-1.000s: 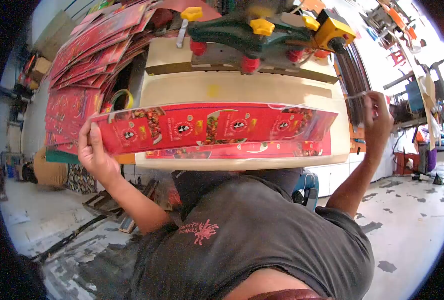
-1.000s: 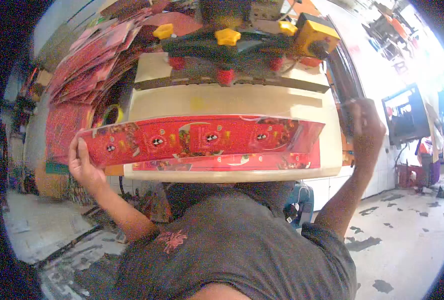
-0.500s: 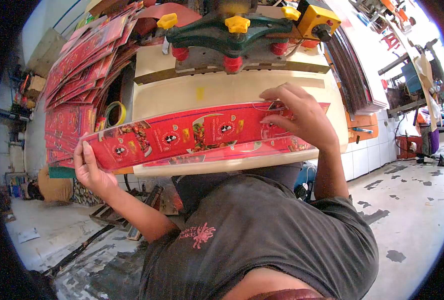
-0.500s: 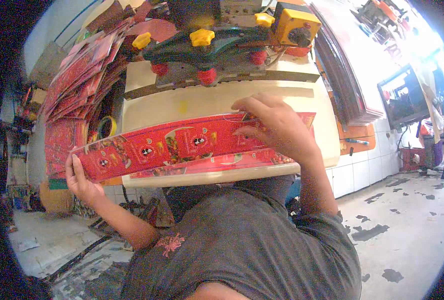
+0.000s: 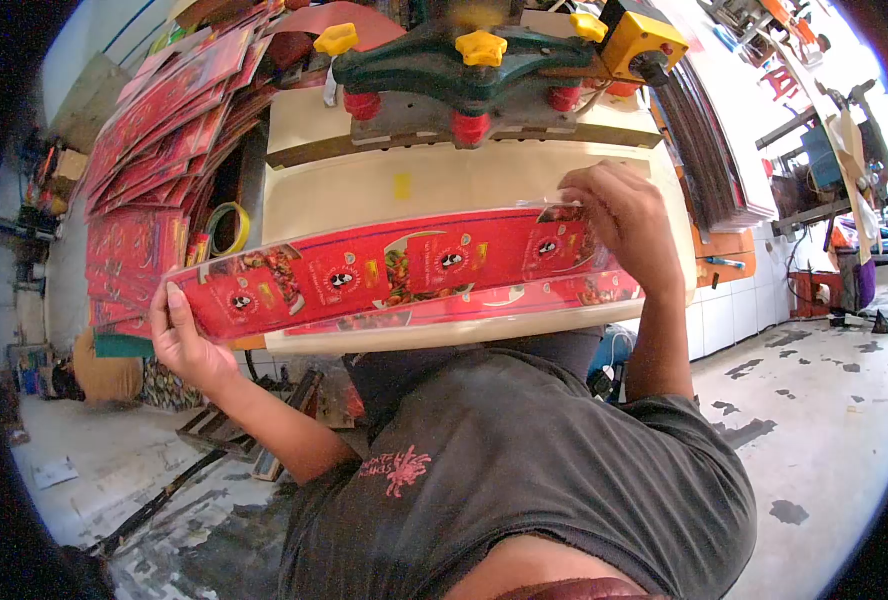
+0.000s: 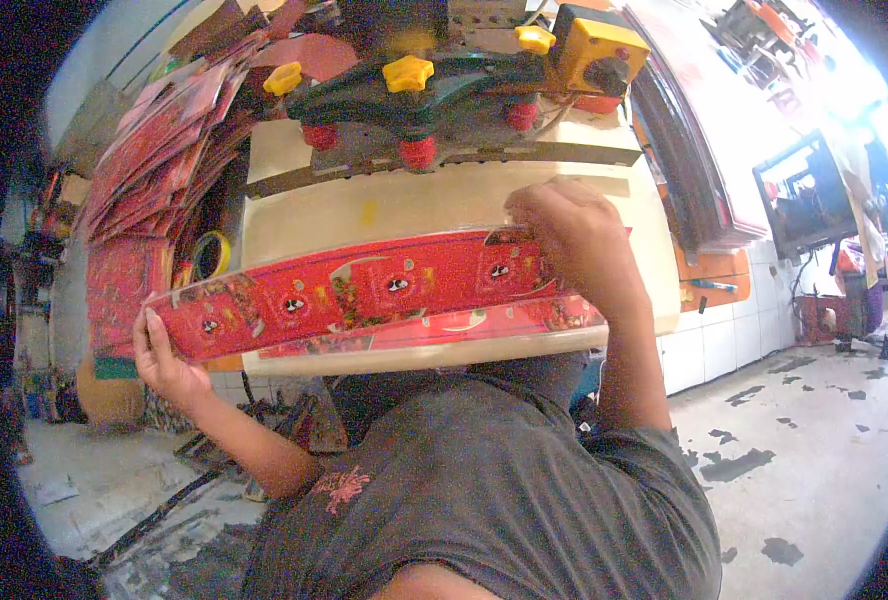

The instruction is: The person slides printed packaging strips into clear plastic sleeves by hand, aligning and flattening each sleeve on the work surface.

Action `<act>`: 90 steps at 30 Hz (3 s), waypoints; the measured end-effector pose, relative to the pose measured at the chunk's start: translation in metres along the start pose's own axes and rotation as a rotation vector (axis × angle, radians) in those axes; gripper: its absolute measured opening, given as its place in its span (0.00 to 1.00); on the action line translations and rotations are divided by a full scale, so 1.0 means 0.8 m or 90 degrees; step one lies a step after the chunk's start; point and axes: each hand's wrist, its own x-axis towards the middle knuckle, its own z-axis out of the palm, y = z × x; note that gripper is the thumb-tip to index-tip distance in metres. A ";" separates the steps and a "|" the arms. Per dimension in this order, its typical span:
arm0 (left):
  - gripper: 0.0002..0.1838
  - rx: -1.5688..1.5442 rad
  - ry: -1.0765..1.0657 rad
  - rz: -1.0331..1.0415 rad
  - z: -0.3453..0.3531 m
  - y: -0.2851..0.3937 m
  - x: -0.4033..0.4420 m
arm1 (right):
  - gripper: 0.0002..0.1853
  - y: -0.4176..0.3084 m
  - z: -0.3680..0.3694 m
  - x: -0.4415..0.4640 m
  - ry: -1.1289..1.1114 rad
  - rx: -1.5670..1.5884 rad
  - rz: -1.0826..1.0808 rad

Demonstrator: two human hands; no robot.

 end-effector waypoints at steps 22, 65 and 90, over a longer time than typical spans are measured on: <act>0.20 0.020 0.077 -0.047 -0.073 -0.043 0.027 | 0.10 0.116 -0.113 -0.128 0.316 -0.184 0.440; 0.22 0.119 0.124 -0.054 -0.118 -0.067 0.038 | 0.14 0.037 -0.133 -0.134 0.050 0.080 0.471; 0.18 0.031 0.027 -0.133 -0.024 -0.095 0.014 | 0.16 0.036 -0.016 -0.082 0.084 0.025 0.357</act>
